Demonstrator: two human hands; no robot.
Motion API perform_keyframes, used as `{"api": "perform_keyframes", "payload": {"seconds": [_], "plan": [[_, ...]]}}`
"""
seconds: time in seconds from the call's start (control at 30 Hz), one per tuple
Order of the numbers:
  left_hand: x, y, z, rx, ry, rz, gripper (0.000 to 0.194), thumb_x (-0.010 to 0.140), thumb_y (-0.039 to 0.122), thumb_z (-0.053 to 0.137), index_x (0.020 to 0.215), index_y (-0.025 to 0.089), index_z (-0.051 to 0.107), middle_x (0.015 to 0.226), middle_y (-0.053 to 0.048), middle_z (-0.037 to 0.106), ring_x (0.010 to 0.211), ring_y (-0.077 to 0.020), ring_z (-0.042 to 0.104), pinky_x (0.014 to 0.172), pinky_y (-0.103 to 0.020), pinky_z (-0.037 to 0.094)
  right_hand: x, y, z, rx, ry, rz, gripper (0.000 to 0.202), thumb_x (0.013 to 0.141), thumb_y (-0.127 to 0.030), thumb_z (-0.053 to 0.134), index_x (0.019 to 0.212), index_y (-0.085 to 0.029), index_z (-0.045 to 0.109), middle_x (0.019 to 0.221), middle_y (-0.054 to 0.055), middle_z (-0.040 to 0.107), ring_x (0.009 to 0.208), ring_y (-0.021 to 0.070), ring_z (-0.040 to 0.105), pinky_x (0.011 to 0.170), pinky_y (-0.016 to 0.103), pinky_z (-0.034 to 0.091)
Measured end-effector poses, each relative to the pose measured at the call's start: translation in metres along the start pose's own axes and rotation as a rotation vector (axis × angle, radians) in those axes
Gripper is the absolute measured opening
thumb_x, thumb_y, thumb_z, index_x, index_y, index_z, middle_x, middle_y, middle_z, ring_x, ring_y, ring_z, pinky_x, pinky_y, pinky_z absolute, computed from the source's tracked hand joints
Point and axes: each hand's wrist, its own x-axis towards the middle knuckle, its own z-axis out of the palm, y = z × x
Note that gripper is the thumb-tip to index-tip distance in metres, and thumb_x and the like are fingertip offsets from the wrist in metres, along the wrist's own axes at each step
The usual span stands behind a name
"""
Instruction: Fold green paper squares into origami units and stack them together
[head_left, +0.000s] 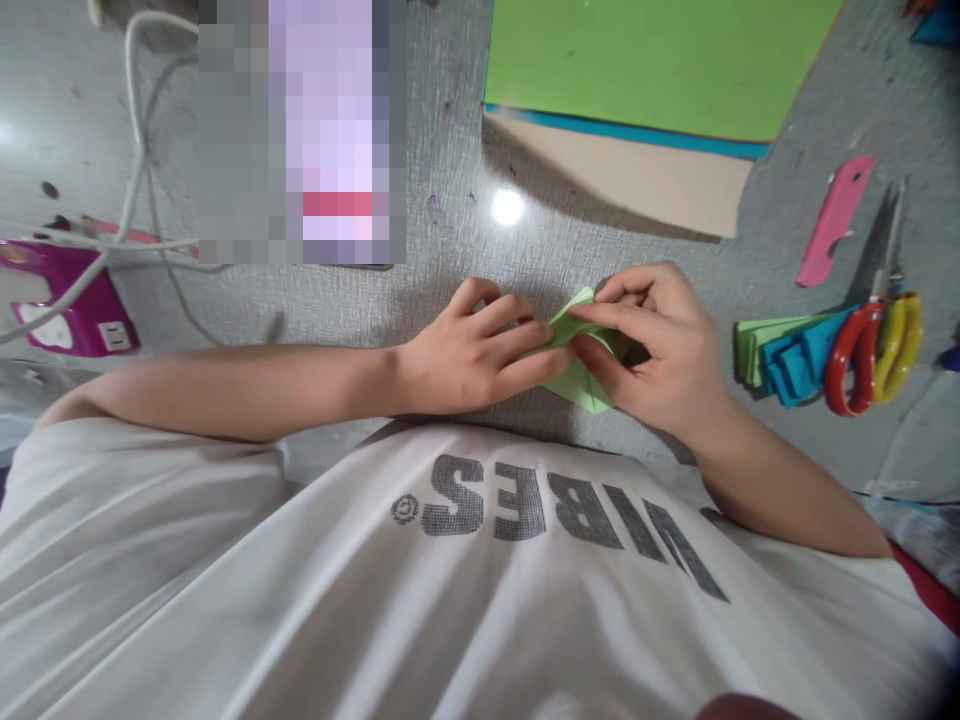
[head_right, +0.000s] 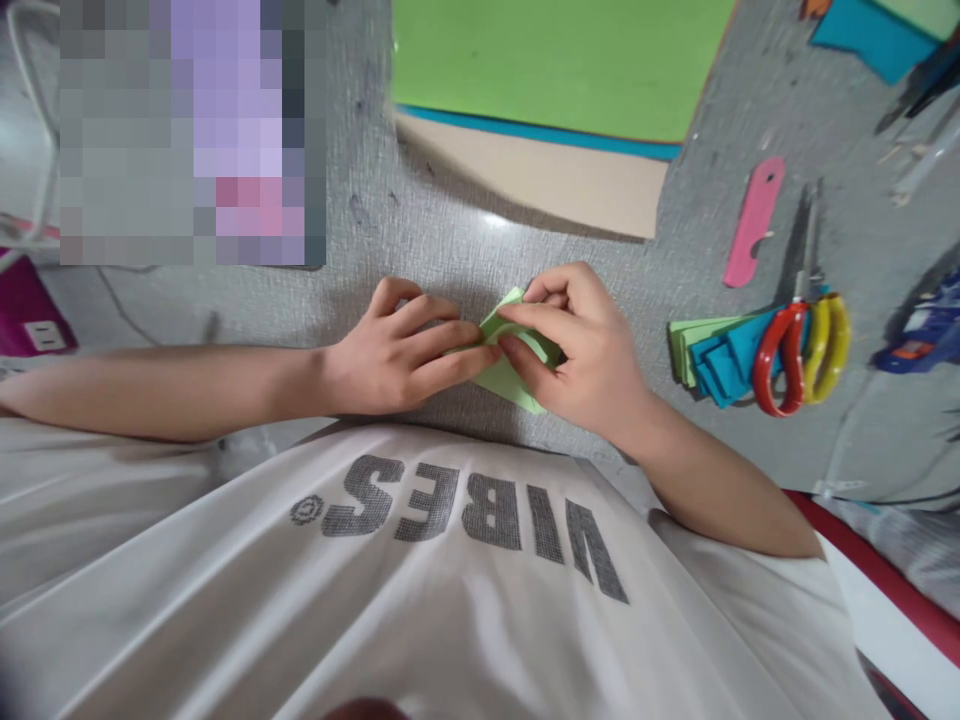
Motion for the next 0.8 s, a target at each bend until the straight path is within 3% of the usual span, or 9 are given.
{"api": "perform_keyframes", "payload": {"seconds": [0.1,0.2,0.43,0.6,0.8], "plan": [[-0.002,-0.001,0.0,-0.085,-0.066,-0.072,0.056,0.121,0.014,0.068,0.171,0.037,0.063,0.14,-0.005,0.09,0.132,-0.0274,0.077,0.117,-0.055,0.056,0.0,0.001,0.0,-0.023,0.003,0.042,0.026,0.117,-0.043,0.083,0.141,-0.039,0.094,0.129,0.011,0.079,0.092,0.026,0.074,0.087,0.052,0.07],[-0.003,-0.001,0.001,-0.161,-0.105,-0.118,0.055,0.123,0.019,0.066,0.174,0.037,0.061,0.142,-0.006,0.09,0.135,-0.0292,0.078,0.124,-0.059,0.055,-0.001,0.002,0.0,-0.067,-0.009,0.077,0.026,0.117,-0.047,0.08,0.137,-0.037,0.095,0.131,0.012,0.079,0.092,0.0265,0.074,0.088,0.054,0.071],[-0.002,-0.005,0.0,-0.229,-0.112,-0.184,0.049,0.124,0.028,0.063,0.173,0.031,0.059,0.14,-0.011,0.089,0.136,-0.0317,0.078,0.123,-0.057,0.051,-0.002,-0.001,0.005,-0.054,0.009,0.066,0.026,0.12,-0.043,0.075,0.14,-0.037,0.093,0.13,0.012,0.075,0.091,0.026,0.072,0.084,0.053,0.07],[0.0,-0.012,-0.008,-0.353,-0.125,-0.275,0.068,0.114,0.034,0.075,0.175,0.023,0.049,0.136,-0.012,0.088,0.133,-0.0347,0.076,0.123,-0.057,0.048,-0.002,-0.003,0.01,-0.076,0.036,0.051,0.023,0.12,-0.038,0.076,0.137,-0.04,0.092,0.128,0.011,0.073,0.087,0.0248,0.07,0.079,0.051,0.067],[0.006,-0.013,-0.011,-0.324,-0.147,-0.253,0.058,0.113,0.027,0.072,0.168,0.027,0.055,0.139,-0.01,0.088,0.135,-0.0341,0.073,0.121,-0.054,0.047,-0.001,0.002,0.006,-0.017,0.004,0.028,0.019,0.114,-0.033,0.081,0.127,-0.036,0.095,0.13,0.009,0.071,0.086,0.0219,0.065,0.078,0.05,0.064]]}}
